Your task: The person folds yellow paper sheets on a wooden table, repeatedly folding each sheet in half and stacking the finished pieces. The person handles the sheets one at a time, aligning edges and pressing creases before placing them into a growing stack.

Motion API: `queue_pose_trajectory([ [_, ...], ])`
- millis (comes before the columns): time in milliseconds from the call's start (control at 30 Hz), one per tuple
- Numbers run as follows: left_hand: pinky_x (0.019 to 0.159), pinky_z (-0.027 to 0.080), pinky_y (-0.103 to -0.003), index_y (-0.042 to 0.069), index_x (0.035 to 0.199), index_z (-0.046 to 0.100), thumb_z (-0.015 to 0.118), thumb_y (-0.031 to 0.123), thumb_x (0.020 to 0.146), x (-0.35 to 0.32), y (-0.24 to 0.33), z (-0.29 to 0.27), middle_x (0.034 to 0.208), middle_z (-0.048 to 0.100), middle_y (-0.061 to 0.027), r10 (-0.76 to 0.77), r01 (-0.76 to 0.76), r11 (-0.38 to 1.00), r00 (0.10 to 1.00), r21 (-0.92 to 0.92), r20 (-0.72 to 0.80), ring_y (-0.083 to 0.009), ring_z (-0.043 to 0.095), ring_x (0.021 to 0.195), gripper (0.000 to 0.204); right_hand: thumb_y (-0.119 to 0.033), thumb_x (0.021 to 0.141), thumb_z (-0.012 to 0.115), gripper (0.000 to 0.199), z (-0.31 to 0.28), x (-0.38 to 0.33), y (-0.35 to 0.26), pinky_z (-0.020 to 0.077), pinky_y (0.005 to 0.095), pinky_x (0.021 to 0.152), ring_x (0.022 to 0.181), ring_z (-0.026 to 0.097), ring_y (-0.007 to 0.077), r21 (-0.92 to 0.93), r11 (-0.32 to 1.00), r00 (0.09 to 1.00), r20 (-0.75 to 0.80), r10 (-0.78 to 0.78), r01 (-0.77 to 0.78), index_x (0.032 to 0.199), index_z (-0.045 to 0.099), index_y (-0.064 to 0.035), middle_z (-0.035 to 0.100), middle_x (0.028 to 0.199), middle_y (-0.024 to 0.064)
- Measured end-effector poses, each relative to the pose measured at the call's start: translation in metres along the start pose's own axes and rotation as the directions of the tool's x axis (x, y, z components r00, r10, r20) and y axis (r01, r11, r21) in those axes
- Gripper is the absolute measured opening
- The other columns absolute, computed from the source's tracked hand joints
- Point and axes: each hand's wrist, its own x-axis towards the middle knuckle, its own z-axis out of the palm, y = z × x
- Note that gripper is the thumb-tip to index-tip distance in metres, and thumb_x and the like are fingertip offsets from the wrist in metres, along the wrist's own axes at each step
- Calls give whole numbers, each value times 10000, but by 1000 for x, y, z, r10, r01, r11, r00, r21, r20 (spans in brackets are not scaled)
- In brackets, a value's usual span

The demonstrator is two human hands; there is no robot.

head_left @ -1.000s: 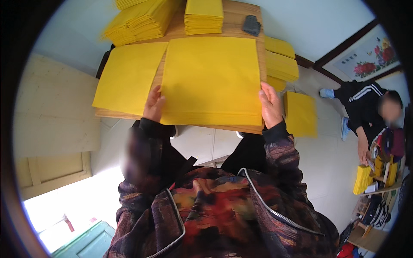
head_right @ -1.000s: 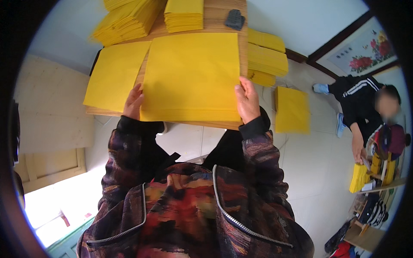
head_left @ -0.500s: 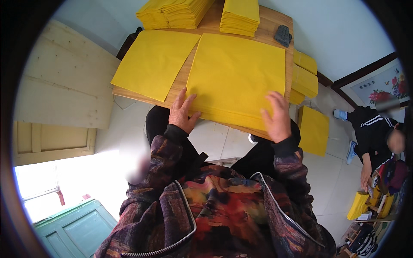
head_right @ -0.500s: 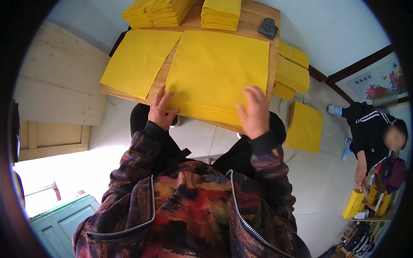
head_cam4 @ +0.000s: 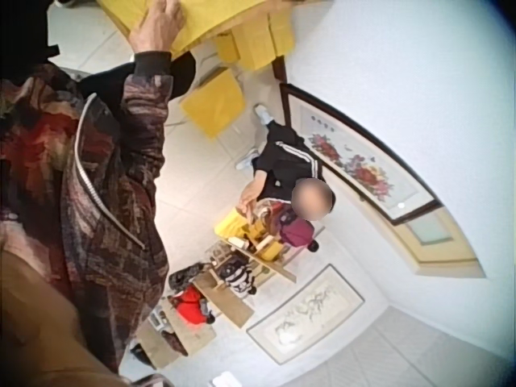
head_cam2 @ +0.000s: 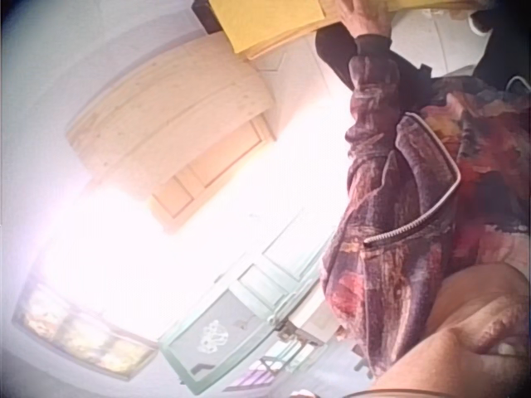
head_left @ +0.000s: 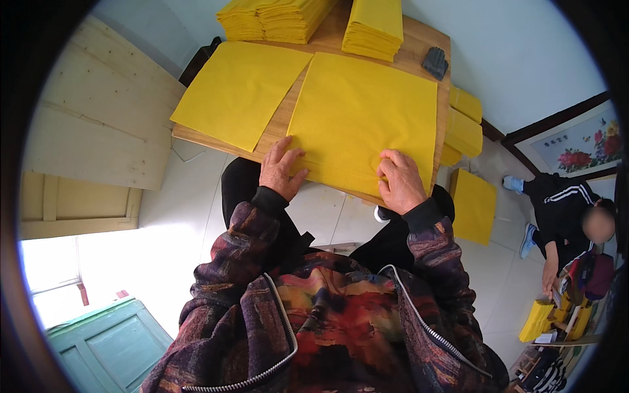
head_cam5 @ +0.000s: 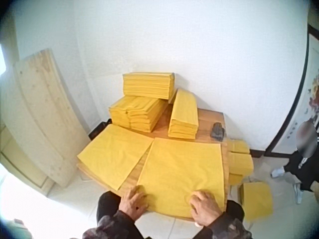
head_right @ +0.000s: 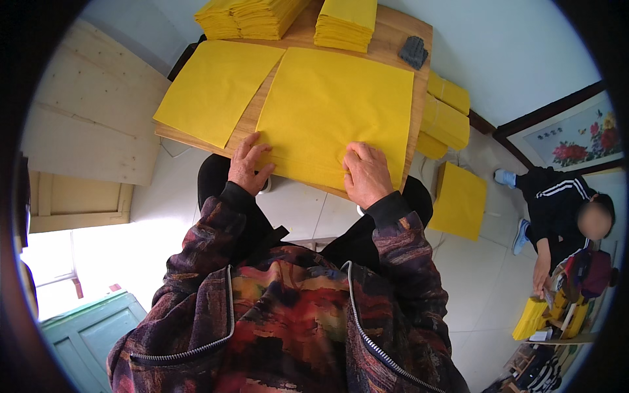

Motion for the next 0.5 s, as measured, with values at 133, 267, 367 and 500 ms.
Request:
queue_pose_trajectory([
  [133,1059,326,-474,132,1152,598,746,250,731,3,5,-7,1423,382,-159,-64,65,998,994,-8,85,-382,366,1304,461,-62,711,653,211,-6,1,-3,362,431,972,1134,492,325,30,999,997,58,42,-44,904,571,-39,522,1190,132],
  [267,1106,256,-492,163,1240,550,765,350,722,2,24,-17,1464,332,-126,27,-55,973,992,226,126,-354,271,1374,592,-193,710,736,378,-7,-4,-10,339,427,1017,1203,442,330,-12,1000,999,-45,-24,23,1018,588,-30,505,1243,140],
  [367,1106,257,-484,185,1320,476,781,376,701,6,36,-18,1453,343,-104,253,-301,918,945,258,206,-332,282,1368,717,-309,681,790,540,-5,-10,-13,327,431,1038,1243,406,318,-75,997,996,83,31,-25,1100,585,-35,481,1286,132],
  [500,1003,359,-451,176,1244,519,789,292,670,16,37,-16,1300,463,-80,196,-286,931,916,227,350,-302,422,1230,645,-289,670,797,600,-3,-18,-14,333,430,1041,1224,413,321,-96,995,997,71,21,-14,1162,550,-51,450,1308,125],
])
